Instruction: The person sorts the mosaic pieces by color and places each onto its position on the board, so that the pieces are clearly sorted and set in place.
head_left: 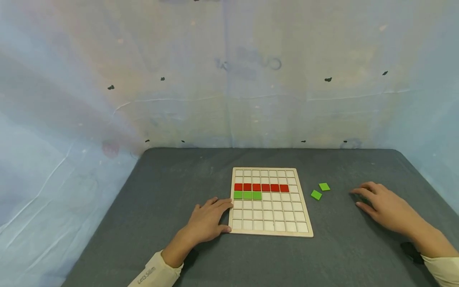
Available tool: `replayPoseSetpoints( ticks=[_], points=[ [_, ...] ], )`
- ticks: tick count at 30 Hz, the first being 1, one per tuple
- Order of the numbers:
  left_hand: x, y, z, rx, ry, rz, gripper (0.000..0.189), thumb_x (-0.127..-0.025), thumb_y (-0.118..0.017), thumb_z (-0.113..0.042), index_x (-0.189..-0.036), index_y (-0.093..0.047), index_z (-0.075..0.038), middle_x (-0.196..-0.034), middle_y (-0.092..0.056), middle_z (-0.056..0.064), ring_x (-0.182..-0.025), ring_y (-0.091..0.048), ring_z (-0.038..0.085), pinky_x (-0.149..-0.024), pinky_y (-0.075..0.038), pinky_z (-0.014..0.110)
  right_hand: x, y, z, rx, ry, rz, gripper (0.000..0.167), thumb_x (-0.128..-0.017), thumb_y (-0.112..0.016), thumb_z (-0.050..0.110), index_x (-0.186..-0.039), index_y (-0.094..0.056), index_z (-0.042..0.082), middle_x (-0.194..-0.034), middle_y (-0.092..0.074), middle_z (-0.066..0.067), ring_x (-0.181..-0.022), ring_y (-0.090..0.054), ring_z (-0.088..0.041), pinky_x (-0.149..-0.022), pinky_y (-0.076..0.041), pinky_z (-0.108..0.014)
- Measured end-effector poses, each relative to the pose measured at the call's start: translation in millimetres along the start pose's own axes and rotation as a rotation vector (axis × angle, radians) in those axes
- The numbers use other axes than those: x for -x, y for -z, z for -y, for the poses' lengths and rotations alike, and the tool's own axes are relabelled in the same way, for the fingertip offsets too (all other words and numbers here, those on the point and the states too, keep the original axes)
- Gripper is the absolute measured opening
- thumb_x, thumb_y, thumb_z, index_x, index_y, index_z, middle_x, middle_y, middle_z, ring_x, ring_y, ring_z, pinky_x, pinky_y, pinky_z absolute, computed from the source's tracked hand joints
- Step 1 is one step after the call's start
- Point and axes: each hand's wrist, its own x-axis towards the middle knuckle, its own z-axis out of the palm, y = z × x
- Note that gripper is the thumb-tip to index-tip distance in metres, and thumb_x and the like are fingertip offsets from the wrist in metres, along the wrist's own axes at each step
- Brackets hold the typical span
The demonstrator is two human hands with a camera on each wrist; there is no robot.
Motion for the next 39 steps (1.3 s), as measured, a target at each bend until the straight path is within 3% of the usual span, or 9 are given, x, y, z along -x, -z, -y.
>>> replayPoseSetpoints(
  ticks=[8, 12, 19, 26, 35, 39],
  points=[
    [-1.1, -1.0, 3.4, -0.009, 0.02, 0.009, 0.067, -0.083, -0.08, -0.038, -0.143, -0.055, -0.022, -0.154, -0.047, -0.003, -0.145, -0.039, 0.036, -0.102, -0.032, 0.076, 3.8, -2, -8, -0.045, -0.192, 0.149, 0.036, -0.091, -0.072, 0.017, -0.124, -0.064, 0.002, -0.114, -0.062, -0.021, -0.099, -0.061, -0.04, -0.077, -0.049, -0.057],
    [-1.2, -0.8, 3.6, -0.014, 0.026, 0.013, 0.066, -0.083, -0.08, -0.038, -0.143, -0.055, -0.022, -0.154, -0.047, -0.003, -0.145, -0.039, 0.036, -0.103, -0.033, 0.075, 3.6, -2, -7, -0.09, -0.242, 0.208, 0.039, -0.096, -0.067, 0.019, -0.127, -0.061, -0.002, -0.117, -0.059, -0.027, -0.102, -0.058, -0.046, -0.08, -0.046, -0.06],
    [-0.9, -1.4, 1.6, -0.01, 0.014, 0.016, 0.066, -0.084, -0.079, -0.038, -0.143, -0.055, -0.022, -0.155, -0.046, -0.003, -0.145, -0.038, 0.036, -0.103, -0.033, 0.075, 11.0, -2, -14, -0.126, -0.225, 0.148, 0.037, -0.089, -0.073, 0.009, -0.123, -0.062, -0.004, -0.11, -0.061, -0.025, -0.092, -0.061, -0.039, -0.071, -0.049, -0.052],
    [-0.9, -1.4, 1.2, -0.004, 0.017, 0.019, 0.067, -0.083, -0.08, -0.038, -0.143, -0.055, -0.022, -0.155, -0.046, -0.003, -0.145, -0.038, 0.037, -0.103, -0.032, 0.075, 14.9, 1, -18, -0.149, -0.256, 0.195, 0.037, -0.093, -0.07, 0.014, -0.123, -0.062, -0.006, -0.106, -0.061, -0.025, -0.091, -0.061, -0.039, -0.07, -0.049, -0.052],
    [-1.5, -2.5, 1.3, 0.007, 0.01, 0.012, 0.066, -0.083, -0.08, -0.036, -0.142, -0.055, -0.021, -0.154, -0.047, -0.003, -0.145, -0.038, 0.037, -0.103, -0.032, 0.076, 14.4, -1, -19, -0.087, -0.166, 0.091, 0.032, -0.085, -0.075, 0.005, -0.115, -0.067, -0.001, -0.098, -0.064, -0.014, -0.079, -0.06, -0.023, -0.061, -0.046, -0.036],
    [-1.4, -2.8, 1.1, 0.006, 0.009, 0.007, 0.066, -0.083, -0.08, -0.036, -0.142, -0.055, -0.021, -0.154, -0.047, -0.002, -0.144, -0.039, 0.037, -0.102, -0.032, 0.076, 14.3, -2, -19, -0.084, -0.175, 0.105, 0.032, -0.087, -0.075, 0.009, -0.116, -0.067, -0.001, -0.097, -0.064, -0.012, -0.078, -0.058, -0.019, -0.06, -0.045, -0.033]
  ],
)
